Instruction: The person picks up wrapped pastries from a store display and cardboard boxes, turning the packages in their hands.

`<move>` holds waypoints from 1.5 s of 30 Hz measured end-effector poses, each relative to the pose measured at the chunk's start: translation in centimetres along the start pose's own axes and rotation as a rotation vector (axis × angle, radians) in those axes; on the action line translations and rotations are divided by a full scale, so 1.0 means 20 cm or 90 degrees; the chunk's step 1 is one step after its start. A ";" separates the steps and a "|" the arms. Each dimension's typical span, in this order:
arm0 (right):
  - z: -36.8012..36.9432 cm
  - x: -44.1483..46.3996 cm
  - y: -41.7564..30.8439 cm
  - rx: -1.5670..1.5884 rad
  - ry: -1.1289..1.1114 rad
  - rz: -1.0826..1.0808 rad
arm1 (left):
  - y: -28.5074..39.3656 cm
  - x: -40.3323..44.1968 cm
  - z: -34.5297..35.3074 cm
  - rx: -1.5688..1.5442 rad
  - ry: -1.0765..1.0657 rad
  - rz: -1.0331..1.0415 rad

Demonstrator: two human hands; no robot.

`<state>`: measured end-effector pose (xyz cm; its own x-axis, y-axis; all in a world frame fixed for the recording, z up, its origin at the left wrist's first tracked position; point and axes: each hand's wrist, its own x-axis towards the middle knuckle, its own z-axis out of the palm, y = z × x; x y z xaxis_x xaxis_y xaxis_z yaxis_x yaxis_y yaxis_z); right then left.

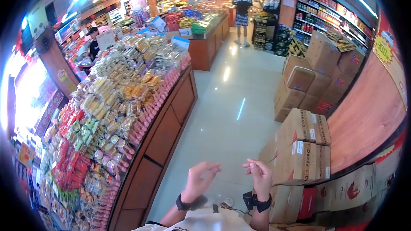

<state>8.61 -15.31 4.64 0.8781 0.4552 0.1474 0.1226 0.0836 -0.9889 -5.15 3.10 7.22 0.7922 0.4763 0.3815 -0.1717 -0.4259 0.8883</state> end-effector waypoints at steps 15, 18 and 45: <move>0.02 0.10 0.14 0.077 -0.201 0.040 | 0.07 -0.21 0.07 0.138 0.143 -0.072; 0.04 0.09 0.14 0.077 -0.224 0.051 | 0.08 -0.25 0.07 0.151 0.158 -0.079; 0.77 -0.08 -0.02 0.087 -0.387 -0.011 | 0.08 -0.54 -0.55 0.146 0.321 -0.070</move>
<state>0.06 -2.36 5.02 0.4515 0.8724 0.1875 0.0387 0.1908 -0.9809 -20.41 5.83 7.33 0.4102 0.8123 0.4146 0.0732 -0.4825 0.8729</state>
